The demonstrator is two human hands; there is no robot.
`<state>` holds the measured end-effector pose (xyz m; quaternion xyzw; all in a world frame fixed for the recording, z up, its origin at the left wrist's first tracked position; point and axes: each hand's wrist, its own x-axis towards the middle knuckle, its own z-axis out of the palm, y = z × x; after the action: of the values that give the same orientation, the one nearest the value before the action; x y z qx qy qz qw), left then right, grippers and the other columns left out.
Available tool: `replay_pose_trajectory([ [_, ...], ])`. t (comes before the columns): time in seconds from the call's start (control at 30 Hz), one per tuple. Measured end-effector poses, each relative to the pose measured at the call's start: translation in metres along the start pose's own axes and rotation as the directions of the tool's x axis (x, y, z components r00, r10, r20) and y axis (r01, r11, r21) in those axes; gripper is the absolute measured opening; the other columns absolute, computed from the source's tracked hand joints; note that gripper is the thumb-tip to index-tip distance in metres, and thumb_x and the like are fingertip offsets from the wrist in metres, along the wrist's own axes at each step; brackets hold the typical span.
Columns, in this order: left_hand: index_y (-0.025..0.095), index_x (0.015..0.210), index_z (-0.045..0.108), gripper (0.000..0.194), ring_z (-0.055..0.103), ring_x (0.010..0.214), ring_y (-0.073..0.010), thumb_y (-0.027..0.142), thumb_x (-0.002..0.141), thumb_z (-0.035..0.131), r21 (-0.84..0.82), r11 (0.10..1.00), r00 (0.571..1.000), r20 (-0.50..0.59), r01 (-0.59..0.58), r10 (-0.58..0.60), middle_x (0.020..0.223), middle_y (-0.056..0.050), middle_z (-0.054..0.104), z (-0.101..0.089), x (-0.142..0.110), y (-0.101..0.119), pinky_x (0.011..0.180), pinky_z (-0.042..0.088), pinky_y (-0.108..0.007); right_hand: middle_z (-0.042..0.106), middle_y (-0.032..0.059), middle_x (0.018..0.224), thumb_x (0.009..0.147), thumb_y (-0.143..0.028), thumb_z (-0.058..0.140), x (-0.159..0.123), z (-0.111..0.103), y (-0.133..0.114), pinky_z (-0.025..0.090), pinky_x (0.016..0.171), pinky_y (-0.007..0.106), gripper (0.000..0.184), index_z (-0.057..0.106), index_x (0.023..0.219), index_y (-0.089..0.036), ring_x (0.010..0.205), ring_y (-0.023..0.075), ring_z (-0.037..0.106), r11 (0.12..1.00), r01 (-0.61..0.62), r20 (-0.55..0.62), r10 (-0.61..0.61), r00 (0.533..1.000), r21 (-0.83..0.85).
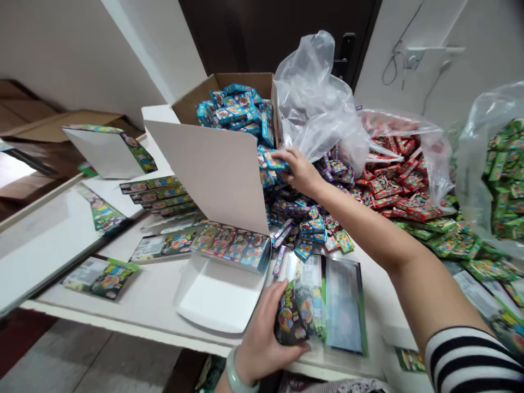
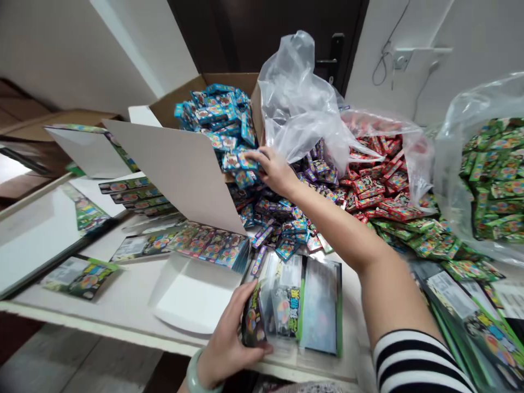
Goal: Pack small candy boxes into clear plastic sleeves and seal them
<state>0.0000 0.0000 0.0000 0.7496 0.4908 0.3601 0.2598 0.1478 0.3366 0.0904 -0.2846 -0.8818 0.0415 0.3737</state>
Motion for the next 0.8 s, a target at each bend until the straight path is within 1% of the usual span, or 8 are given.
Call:
replay_pose_trajectory([
  [0.17, 0.023, 0.153, 0.025, 0.105, 0.051, 0.131, -0.0378, 0.037, 0.067, 0.083, 0.044, 0.999, 0.999, 0.037, -0.029, 0.028, 0.141, -0.018, 0.048, 0.008, 0.007, 0.008, 0.107, 0.047, -0.056, 0.057, 0.0105, 0.134, 0.09, -0.007, 0.047, -0.107, -0.013, -0.016, 0.049, 0.096, 0.038, 0.048, 0.059, 0.133, -0.025, 0.112, 0.0234, 0.059, 0.98, 0.073, 0.344, -0.005, 0.939, -0.186],
  [0.27, 0.022, 0.153, 0.026, 0.101, 0.05, 0.132, -0.0369, 0.037, 0.07, 0.081, 0.06, 0.997, 0.997, 0.057, -0.046, 0.043, 0.141, -0.018, 0.049, 0.014, 0.012, 0.016, 0.108, 0.047, -0.054, 0.06, 0.0139, 0.135, 0.089, -0.008, 0.049, -0.146, -0.012, -0.017, 0.046, 0.1, 0.04, 0.044, 0.063, 0.129, -0.019, 0.117, 0.0256, 0.058, 0.98, 0.065, 0.456, 0.028, 0.889, -0.188],
  [0.37, 0.021, 0.152, 0.027, 0.097, 0.049, 0.134, -0.0365, 0.04, 0.073, 0.08, 0.086, 0.995, 0.997, 0.074, -0.04, 0.034, 0.142, -0.018, 0.048, 0.02, 0.016, 0.023, 0.11, 0.044, -0.054, 0.059, 0.015, 0.137, 0.088, -0.011, 0.053, -0.163, -0.017, -0.018, 0.039, 0.108, 0.045, 0.041, 0.065, 0.127, -0.018, 0.128, 0.0276, 0.051, 0.991, -0.028, 0.379, 0.076, 0.922, -0.131],
  [0.47, 0.021, 0.152, 0.027, 0.097, 0.048, 0.135, -0.0362, 0.045, 0.074, 0.079, 0.118, 0.992, 0.995, 0.096, -0.037, 0.026, 0.142, -0.018, 0.048, 0.025, 0.021, 0.027, 0.112, 0.042, -0.055, 0.065, 0.0138, 0.127, 0.091, -0.019, 0.051, -0.177, -0.03, -0.025, 0.043, 0.103, 0.043, 0.032, 0.066, 0.119, -0.018, 0.12, 0.0261, 0.057, 0.966, -0.254, 0.197, 0.242, 0.95, 0.039],
  [0.57, 0.02, 0.151, 0.027, 0.093, 0.049, 0.134, -0.0353, 0.047, 0.077, 0.077, 0.173, 0.984, 0.996, 0.083, -0.05, 0.036, 0.141, -0.017, 0.049, 0.026, 0.024, 0.029, 0.112, 0.042, -0.054, 0.068, 0.0084, 0.098, 0.089, -0.037, 0.057, -0.207, -0.052, -0.032, 0.051, 0.081, 0.037, 0.026, 0.066, 0.103, -0.017, 0.09, 0.0224, 0.063, 0.816, -0.49, 0.107, 0.482, 0.87, 0.308],
  [0.7, 0.02, 0.151, 0.029, 0.088, 0.05, 0.131, -0.0343, 0.049, 0.08, 0.073, 0.229, 0.971, 0.994, 0.1, -0.074, 0.052, 0.139, -0.016, 0.05, 0.027, 0.029, 0.028, 0.111, 0.043, -0.053, 0.061, -0.0005, 0.077, 0.078, -0.052, 0.067, -0.275, -0.096, -0.039, 0.049, 0.065, 0.03, 0.037, 0.056, 0.091, -0.02, 0.068, 0.0158, 0.058, 0.555, -0.653, 0.188, 0.67, 0.719, 0.516],
  [0.73, 0.019, 0.15, 0.03, 0.088, 0.051, 0.13, -0.0344, 0.05, 0.08, 0.073, 0.239, 0.968, 0.992, 0.112, -0.076, 0.05, 0.139, -0.016, 0.05, 0.029, 0.031, 0.027, 0.11, 0.043, -0.053, 0.061, -0.0006, 0.077, 0.078, -0.051, 0.068, -0.293, -0.108, -0.04, 0.048, 0.065, 0.029, 0.035, 0.055, 0.091, -0.02, 0.069, 0.0158, 0.058, 0.555, -0.676, 0.176, 0.695, 0.697, 0.485],
  [0.8, 0.018, 0.149, 0.032, 0.088, 0.052, 0.127, -0.0353, 0.053, 0.079, 0.072, 0.261, 0.962, 0.992, 0.121, -0.075, 0.044, 0.136, -0.016, 0.052, 0.034, 0.034, 0.025, 0.109, 0.044, -0.054, 0.063, 0.0025, 0.083, 0.082, -0.041, 0.066, -0.327, -0.13, -0.045, 0.049, 0.071, 0.031, 0.025, 0.056, 0.09, -0.02, 0.077, 0.0182, 0.059, 0.651, -0.705, 0.11, 0.708, 0.698, 0.281],
])
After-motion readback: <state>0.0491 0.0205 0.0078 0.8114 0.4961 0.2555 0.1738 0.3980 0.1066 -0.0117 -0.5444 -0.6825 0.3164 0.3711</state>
